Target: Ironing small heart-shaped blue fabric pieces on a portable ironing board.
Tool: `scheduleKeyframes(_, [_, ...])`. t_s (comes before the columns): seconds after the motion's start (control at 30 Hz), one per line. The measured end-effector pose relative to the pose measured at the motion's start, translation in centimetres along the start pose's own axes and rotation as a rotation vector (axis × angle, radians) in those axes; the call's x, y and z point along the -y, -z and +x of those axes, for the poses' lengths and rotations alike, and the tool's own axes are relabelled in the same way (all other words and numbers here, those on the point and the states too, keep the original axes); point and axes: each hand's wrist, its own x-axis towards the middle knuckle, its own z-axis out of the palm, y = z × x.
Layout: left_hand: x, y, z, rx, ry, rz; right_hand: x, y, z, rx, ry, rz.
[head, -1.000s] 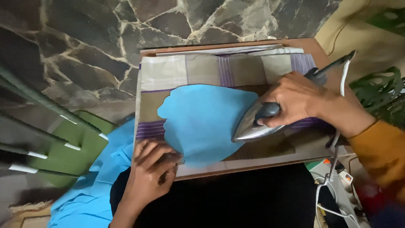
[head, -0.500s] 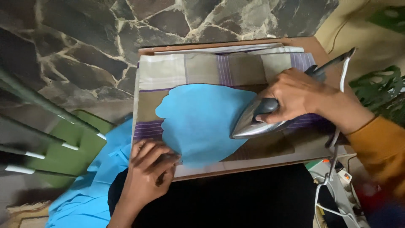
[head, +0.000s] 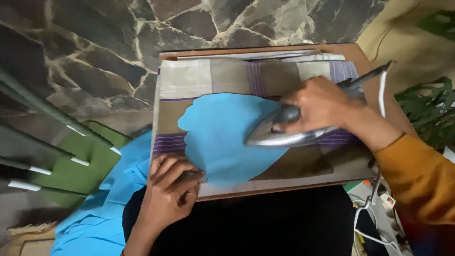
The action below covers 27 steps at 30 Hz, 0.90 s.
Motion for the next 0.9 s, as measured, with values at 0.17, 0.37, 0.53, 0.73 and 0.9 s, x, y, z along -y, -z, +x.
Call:
scheduleKeyframes(0.17, [0.1,0.3,-0.1,-0.047,0.013,-0.044,1.5,1.1,0.5,0.052,-0.094,-0.019])
scheduleKeyframes(0.37, [0.4,0.7,-0.4,-0.268,0.179,-0.18,8.2,1.8,0.6,-0.034,0.127,0.011])
scheduleKeyframes(0.53, [0.8,0.8,-0.6,-0.298,0.298,-0.235,10.1,2.3,1.4,-0.14,0.162,0.064])
scheduleKeyframes(0.73, [1.3,0.4,-0.8,-0.354,0.369,-0.24,7.5,1.9,3.6,-0.148,-0.014,-0.068])
scheduleKeyframes(0.9, [1.5,0.3,-0.9,-0.382,0.434,-0.273,9.4,2.9,4.0,-0.059,-0.007,0.021])
